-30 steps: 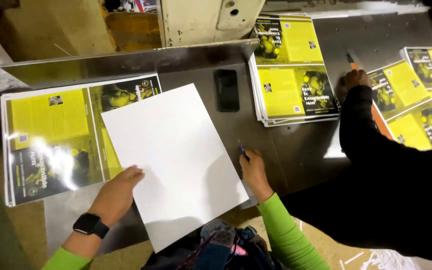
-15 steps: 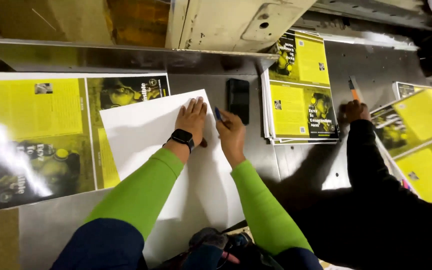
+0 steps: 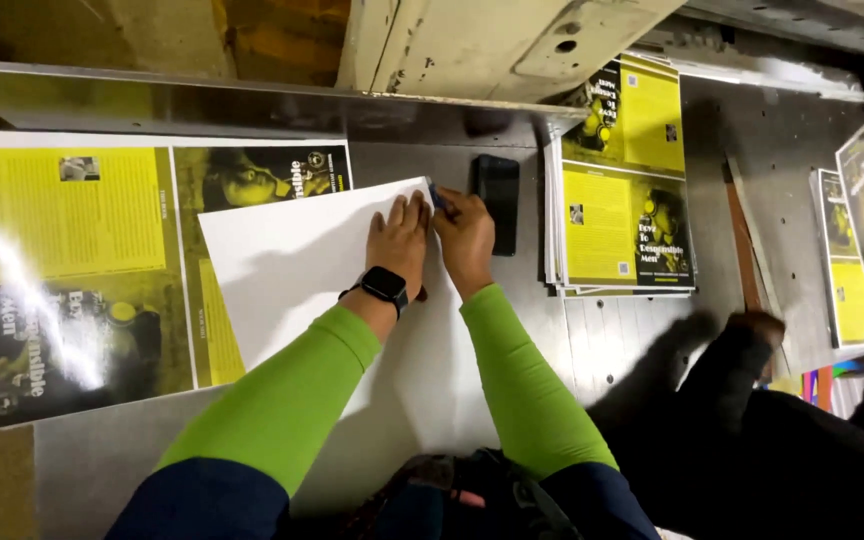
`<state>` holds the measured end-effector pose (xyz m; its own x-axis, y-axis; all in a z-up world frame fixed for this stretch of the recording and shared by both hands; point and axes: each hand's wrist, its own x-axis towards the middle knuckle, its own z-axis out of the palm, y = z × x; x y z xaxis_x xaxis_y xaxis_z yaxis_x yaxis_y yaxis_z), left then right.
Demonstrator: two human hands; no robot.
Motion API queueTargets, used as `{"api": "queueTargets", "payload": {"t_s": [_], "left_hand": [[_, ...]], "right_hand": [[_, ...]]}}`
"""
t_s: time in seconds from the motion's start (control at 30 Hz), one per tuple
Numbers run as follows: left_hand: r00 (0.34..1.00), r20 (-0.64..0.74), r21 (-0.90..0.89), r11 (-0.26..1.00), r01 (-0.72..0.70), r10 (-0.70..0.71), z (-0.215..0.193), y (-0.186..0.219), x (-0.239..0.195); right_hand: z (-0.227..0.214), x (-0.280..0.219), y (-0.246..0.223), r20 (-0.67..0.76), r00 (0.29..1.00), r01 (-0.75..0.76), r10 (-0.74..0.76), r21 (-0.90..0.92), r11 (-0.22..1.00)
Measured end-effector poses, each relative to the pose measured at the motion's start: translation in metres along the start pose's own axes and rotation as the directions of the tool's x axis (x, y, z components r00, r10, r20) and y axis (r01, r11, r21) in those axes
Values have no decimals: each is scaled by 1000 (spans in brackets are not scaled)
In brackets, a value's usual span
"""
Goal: A person is manually aligning printed sheets and using a tool to mark or cut them at a workstation.
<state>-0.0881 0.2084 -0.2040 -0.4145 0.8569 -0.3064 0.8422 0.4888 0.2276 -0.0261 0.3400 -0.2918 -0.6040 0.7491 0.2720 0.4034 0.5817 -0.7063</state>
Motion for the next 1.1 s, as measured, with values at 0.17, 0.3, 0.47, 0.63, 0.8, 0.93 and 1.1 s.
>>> {"api": "queueTargets", "payload": {"t_s": [0.17, 0.3, 0.47, 0.63, 0.8, 0.93, 1.1], "left_hand": [[1000, -3, 37, 999, -3, 3, 7, 0, 4], [1000, 22, 42, 999, -2, 1, 10, 0, 7], [998, 51, 18, 999, -26, 26, 16, -2, 13], [997, 70, 1, 1000, -20, 20, 19, -3, 16], [996, 92, -7, 1000, -12, 12, 25, -3, 22], [995, 99, -65, 998, 12, -6, 40, -2, 34], [993, 116, -52, 998, 23, -16, 31, 4, 26]], "right_hand": [[-2, -1, 2, 24, 999, 26, -26, 3, 1000], [-2, 2, 5, 40, 998, 38, -39, 16, 999], [-5, 9, -1, 103, 994, 49, -43, -63, 997], [-9, 6, 14, 158, 987, 9, 5, -92, 996], [-27, -9, 4, 193, 979, -36, 58, -112, 993], [-55, -30, -13, 280, 950, -119, 140, -88, 989], [-79, -59, -16, 317, 922, -187, 224, -143, 972]]}}
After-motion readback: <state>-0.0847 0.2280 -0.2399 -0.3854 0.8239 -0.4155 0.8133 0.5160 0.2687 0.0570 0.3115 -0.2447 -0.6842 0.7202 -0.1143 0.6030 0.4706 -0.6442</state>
